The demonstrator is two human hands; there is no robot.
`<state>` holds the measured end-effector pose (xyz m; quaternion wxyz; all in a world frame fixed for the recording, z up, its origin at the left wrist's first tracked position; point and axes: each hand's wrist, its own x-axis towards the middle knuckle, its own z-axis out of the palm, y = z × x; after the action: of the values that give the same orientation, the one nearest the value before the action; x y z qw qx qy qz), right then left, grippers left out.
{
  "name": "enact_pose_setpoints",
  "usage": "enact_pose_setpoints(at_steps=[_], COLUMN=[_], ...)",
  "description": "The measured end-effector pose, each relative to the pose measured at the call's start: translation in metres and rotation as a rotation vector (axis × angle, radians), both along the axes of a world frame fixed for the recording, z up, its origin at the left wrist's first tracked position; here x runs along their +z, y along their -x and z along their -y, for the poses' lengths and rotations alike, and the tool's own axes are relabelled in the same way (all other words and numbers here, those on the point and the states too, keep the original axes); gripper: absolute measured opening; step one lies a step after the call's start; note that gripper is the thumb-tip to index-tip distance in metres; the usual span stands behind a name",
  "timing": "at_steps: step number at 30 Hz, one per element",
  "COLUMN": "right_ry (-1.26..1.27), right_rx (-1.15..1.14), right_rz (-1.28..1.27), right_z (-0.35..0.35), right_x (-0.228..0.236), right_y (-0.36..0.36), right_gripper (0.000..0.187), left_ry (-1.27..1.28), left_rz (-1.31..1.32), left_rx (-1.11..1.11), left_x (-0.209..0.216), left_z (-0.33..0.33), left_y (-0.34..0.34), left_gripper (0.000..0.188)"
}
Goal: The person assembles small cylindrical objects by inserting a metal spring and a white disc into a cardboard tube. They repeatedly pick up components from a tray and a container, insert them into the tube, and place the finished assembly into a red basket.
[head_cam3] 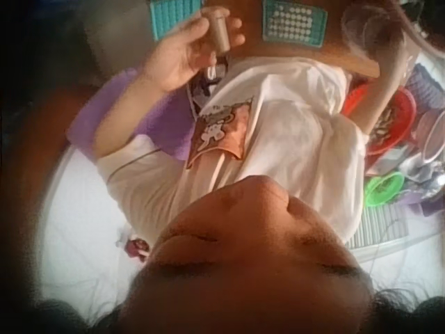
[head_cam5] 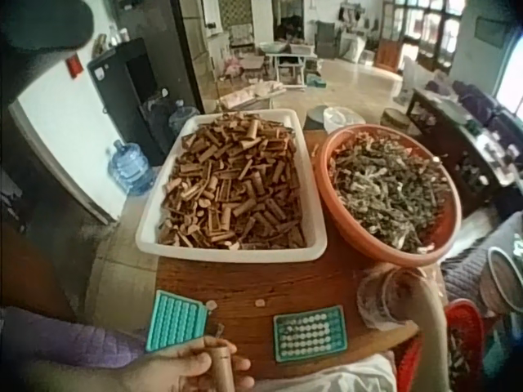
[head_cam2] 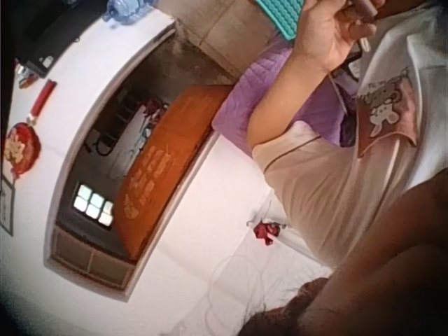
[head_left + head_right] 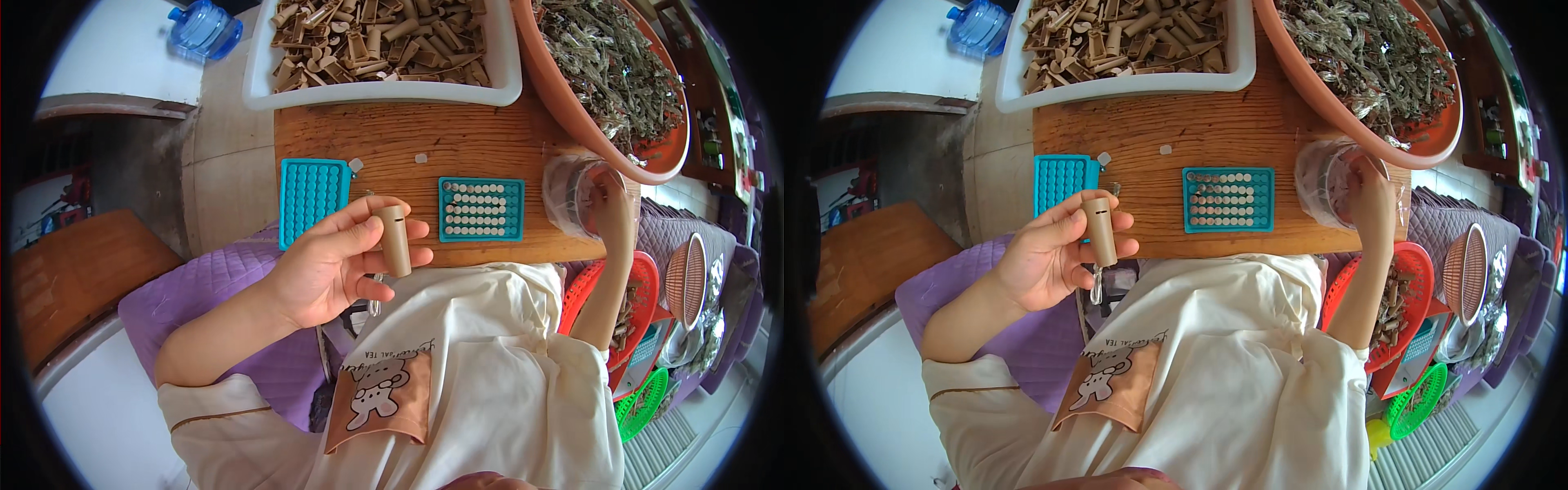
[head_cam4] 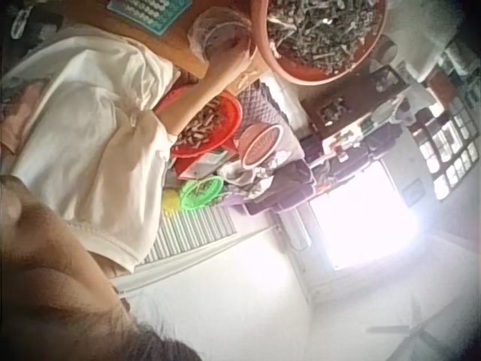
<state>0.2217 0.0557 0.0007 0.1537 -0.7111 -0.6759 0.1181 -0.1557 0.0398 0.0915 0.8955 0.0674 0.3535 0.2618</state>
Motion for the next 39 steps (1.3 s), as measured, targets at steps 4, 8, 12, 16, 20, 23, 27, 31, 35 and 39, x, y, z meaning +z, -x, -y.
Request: enact_pose_setpoints(at_steps=[4,8,12,16,20,23,27,31,35,39], right_ry=[-0.027,-0.177,-0.13,-0.121,-0.219,-0.233,-0.175,-0.23,-0.216,-0.168], right_rx=[-0.054,0.116,0.367,0.498,0.589,0.655,0.655,0.647,0.694,0.715], right_rz=[-0.119,-0.301,-0.618,-0.711,-0.888,-0.921,-0.905,-0.931,-0.891,-0.908], right_z=[0.01,0.016,0.017,0.013,0.013,0.014,0.018,0.017,0.017,0.018], right_x=[0.041,0.067,0.069,0.069,0.066,0.066,0.065,0.06,0.068,0.073], right_y=[0.02,0.069,0.131,0.169,0.18,0.18,0.179,0.179,0.178,0.177], right_gripper=[0.012,0.014,0.017,0.018,0.024,0.026,0.024,0.022,0.021,0.022], left_ry=[0.004,0.049,0.08,-0.015,-0.086,-0.143,-0.169,-0.235,-0.277,-0.28], left_rz=[-0.141,-0.028,-0.198,-0.214,-0.21,-0.221,-0.256,-0.284,-0.285,-0.281], left_rx=[-0.002,-0.026,-0.006,-0.067,-0.113,-0.13,-0.157,-0.197,-0.226,-0.25], left_x=[0.002,-0.004,-0.002,-0.001,0.003,0.002,0.001,0.002,0.004,0.005], left_z=[0.0,0.001,0.004,0.005,0.006,0.009,0.009,0.009,0.011,0.011], left_y=[-0.002,0.004,-0.004,-0.005,-0.004,-0.005,-0.006,-0.006,-0.007,-0.006], left_gripper=[0.031,0.028,0.035,0.036,0.039,0.04,0.039,0.038,0.037,0.038])
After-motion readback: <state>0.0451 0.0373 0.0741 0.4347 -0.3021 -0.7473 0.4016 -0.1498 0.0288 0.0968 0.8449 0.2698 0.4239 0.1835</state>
